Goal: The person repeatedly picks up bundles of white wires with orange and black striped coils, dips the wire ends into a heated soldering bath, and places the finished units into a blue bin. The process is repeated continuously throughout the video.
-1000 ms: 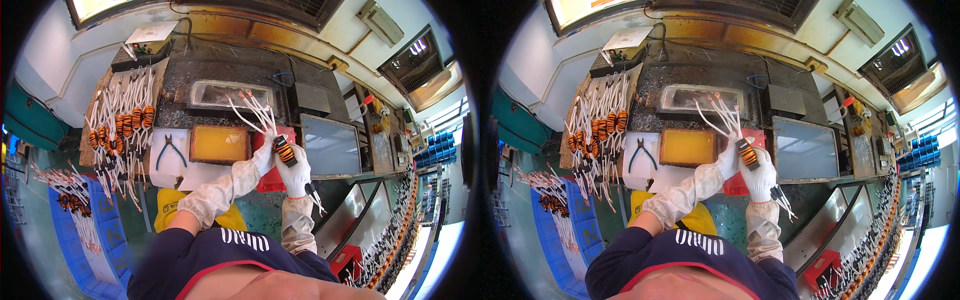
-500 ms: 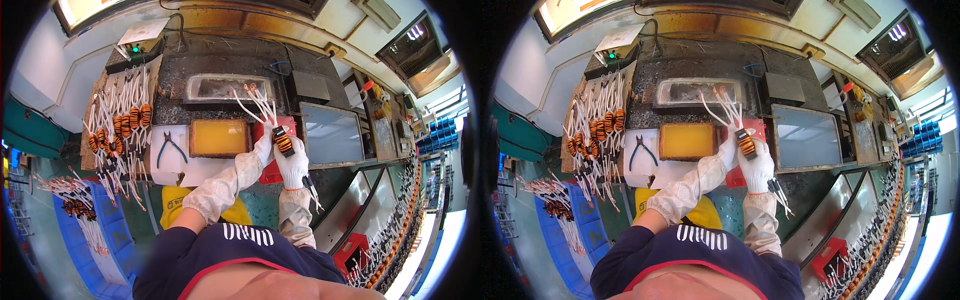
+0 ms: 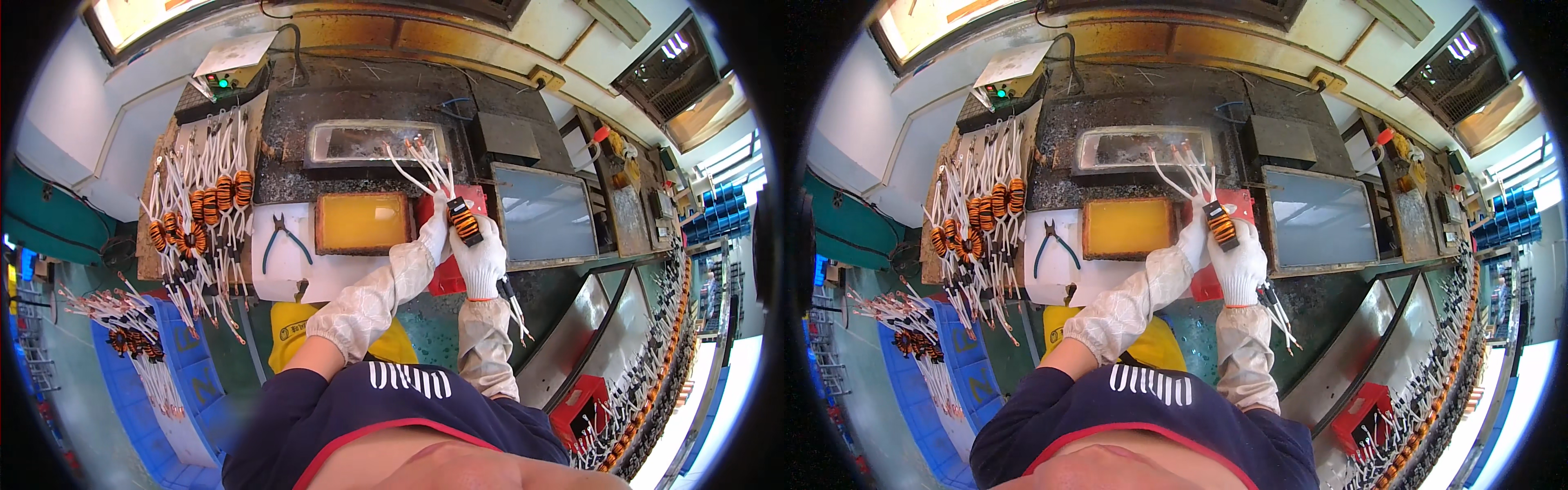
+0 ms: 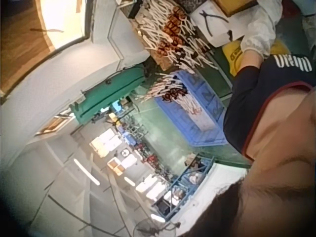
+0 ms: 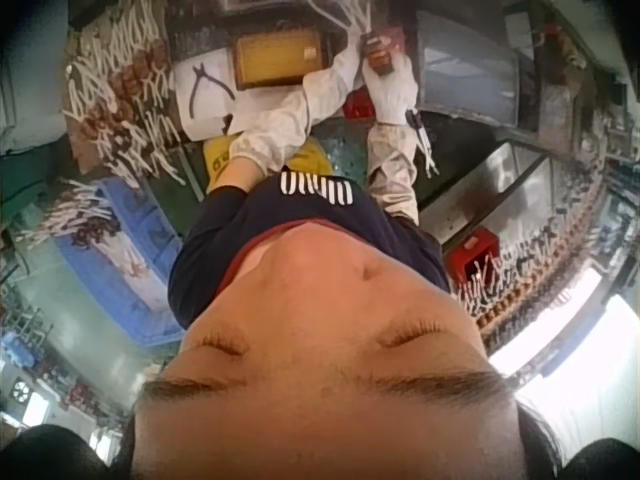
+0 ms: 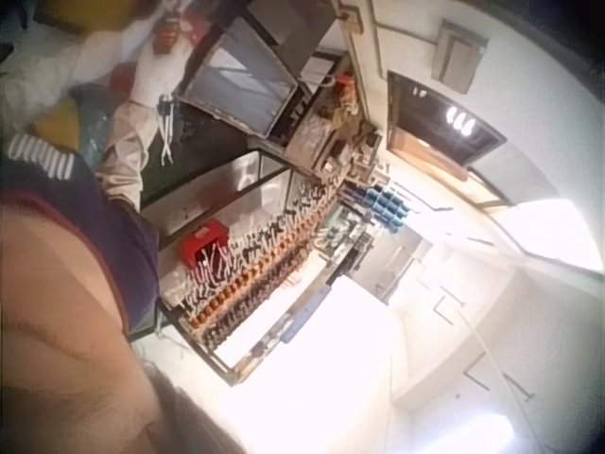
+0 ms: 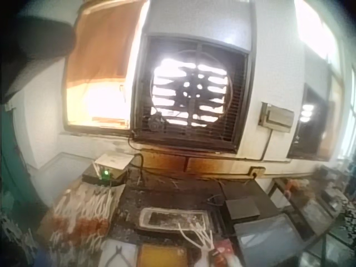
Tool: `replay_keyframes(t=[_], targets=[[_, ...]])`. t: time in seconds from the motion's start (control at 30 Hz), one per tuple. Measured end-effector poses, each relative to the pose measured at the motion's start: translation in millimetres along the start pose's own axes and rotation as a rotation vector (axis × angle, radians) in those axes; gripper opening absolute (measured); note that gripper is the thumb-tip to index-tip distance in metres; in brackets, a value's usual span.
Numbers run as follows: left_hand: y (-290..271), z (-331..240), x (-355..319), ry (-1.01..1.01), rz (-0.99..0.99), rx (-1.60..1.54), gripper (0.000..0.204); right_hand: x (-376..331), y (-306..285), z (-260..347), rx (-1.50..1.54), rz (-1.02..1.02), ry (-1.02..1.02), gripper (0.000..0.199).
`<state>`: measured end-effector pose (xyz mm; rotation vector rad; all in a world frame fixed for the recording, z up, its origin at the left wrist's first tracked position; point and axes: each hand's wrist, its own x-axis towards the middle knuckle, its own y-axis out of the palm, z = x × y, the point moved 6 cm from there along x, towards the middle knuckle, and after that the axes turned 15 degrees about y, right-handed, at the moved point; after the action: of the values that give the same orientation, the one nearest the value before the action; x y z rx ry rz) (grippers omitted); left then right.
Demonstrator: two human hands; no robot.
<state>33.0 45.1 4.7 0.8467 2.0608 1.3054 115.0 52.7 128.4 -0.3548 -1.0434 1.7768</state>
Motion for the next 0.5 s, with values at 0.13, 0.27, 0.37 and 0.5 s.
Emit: replay_keyframes(t=[0.13,0.27,0.37,0.5], targets=[[1,0,-1,-0.018,-0.033,0.027,0.078,1,0,-2,-0.007,0.012,0.03,0.033],[-9,6,7,-0.006,0.0,-0.005,0.078,1,0,-2,-0.002,0.019,0.041,0.033],[-10,7,7,-0.014,-0.005,-0.014,0.079,2,1,-2,-0.026,0.017,0.041,0.033],[-7,5,5,-0.02,-0.061,-0.025,0.08,3,1,0,-0.042,0.023,0.04,0.034]])
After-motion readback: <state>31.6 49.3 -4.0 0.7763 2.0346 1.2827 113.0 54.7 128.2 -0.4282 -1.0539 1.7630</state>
